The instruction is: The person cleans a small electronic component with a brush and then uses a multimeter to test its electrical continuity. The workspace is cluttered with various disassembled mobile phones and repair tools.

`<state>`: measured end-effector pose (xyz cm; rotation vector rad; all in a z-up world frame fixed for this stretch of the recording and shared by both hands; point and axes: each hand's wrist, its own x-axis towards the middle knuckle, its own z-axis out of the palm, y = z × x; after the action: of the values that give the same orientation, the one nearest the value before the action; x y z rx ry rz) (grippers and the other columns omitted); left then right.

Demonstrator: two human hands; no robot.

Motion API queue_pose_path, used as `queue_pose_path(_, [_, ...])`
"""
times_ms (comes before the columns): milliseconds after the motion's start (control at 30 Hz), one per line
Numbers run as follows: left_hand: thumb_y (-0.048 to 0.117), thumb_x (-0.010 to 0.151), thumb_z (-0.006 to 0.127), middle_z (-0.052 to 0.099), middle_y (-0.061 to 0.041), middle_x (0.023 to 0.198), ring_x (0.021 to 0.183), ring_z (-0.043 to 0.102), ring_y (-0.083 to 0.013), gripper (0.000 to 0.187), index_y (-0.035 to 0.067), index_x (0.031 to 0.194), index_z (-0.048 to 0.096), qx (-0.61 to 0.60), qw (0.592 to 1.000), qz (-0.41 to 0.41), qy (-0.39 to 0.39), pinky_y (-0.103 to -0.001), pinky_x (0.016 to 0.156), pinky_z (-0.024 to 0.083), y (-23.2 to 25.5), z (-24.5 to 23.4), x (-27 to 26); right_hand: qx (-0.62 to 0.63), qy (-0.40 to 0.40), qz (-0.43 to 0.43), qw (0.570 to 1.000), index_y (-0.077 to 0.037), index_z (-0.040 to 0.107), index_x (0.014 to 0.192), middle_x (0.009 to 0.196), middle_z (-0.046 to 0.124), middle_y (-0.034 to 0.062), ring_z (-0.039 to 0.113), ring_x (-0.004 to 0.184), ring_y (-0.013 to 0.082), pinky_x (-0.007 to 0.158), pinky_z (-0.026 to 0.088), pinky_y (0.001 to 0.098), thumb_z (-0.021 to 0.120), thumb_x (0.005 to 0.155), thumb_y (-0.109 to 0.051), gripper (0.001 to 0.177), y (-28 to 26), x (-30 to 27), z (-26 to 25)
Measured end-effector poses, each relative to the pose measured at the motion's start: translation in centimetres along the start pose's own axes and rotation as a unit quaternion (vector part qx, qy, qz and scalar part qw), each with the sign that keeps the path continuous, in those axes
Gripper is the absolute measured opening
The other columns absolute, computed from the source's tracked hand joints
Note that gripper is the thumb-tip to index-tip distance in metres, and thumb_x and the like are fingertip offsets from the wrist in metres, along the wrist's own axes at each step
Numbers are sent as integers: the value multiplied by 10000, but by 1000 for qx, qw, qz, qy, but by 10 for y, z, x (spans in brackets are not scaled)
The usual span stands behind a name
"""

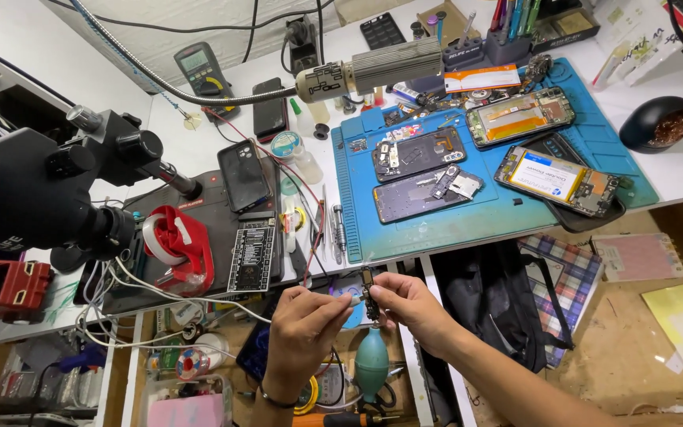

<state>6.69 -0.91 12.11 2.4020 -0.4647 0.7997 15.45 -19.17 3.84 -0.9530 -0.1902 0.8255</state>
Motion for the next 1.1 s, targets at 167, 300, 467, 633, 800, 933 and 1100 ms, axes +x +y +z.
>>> queue_pose_path(167, [110, 905, 780, 737, -21, 846, 681, 622, -165, 145, 76, 1045, 772, 17, 1000, 3, -17, -365, 757, 449, -2, 5, 3, -56, 18, -6, 998, -53, 698, 964, 649, 595, 19, 564, 502, 109, 499, 467, 225, 700, 967, -211, 158, -4, -3, 0])
queue_pose_path(300, [120, 894, 796, 746, -32, 856, 689, 631, -168, 136, 78, 1022, 772, 28, 999, 5, -16, -381, 760, 459, -3, 7, 6, -47, 27, -26, 998, -78, 637, 858, 649, 536, -1, 543, 526, 98, 496, 455, 238, 702, 972, -220, 194, -7, -3, -2])
queue_pose_path(467, [117, 902, 787, 747, -33, 859, 697, 636, -169, 145, 80, 1041, 768, 26, 999, 11, -16, -369, 754, 460, -2, 10, 9, -40, 37, -31, 998, -81, 633, 859, 670, 514, -3, 517, 522, 101, 502, 430, 239, 707, 972, -212, 188, -8, -3, -5])
queue_pose_path(633, [122, 909, 778, 747, -15, 857, 680, 626, -155, 132, 85, 1036, 773, 29, 999, 7, -19, -357, 746, 453, -2, 11, 11, -46, 34, -33, 998, -95, 616, 832, 642, 525, -4, 496, 503, 85, 508, 440, 234, 701, 977, -224, 212, -11, -5, -4])
queue_pose_path(800, [116, 895, 793, 744, -14, 851, 698, 641, -159, 152, 99, 1045, 772, 34, 999, 7, -18, -367, 754, 462, -4, 13, 11, -34, 39, -36, 998, -82, 631, 878, 646, 529, 3, 486, 493, 91, 504, 431, 235, 699, 975, -220, 181, -11, -6, -6])
queue_pose_path(933, [123, 899, 787, 750, -18, 854, 692, 645, -159, 142, 89, 1036, 770, 34, 999, 8, -19, -363, 755, 460, -1, 13, 13, -28, 45, -34, 998, -84, 637, 872, 657, 527, 2, 488, 503, 94, 501, 422, 229, 711, 968, -221, 183, -11, -6, -6])
queue_pose_path(1100, [130, 905, 783, 752, -13, 855, 690, 639, -159, 138, 95, 1038, 773, 39, 999, 14, -29, -364, 758, 457, -1, 13, 14, -39, 51, -38, 997, -78, 648, 887, 694, 546, 4, 520, 529, 101, 488, 428, 229, 708, 969, -208, 165, -11, -5, -6])
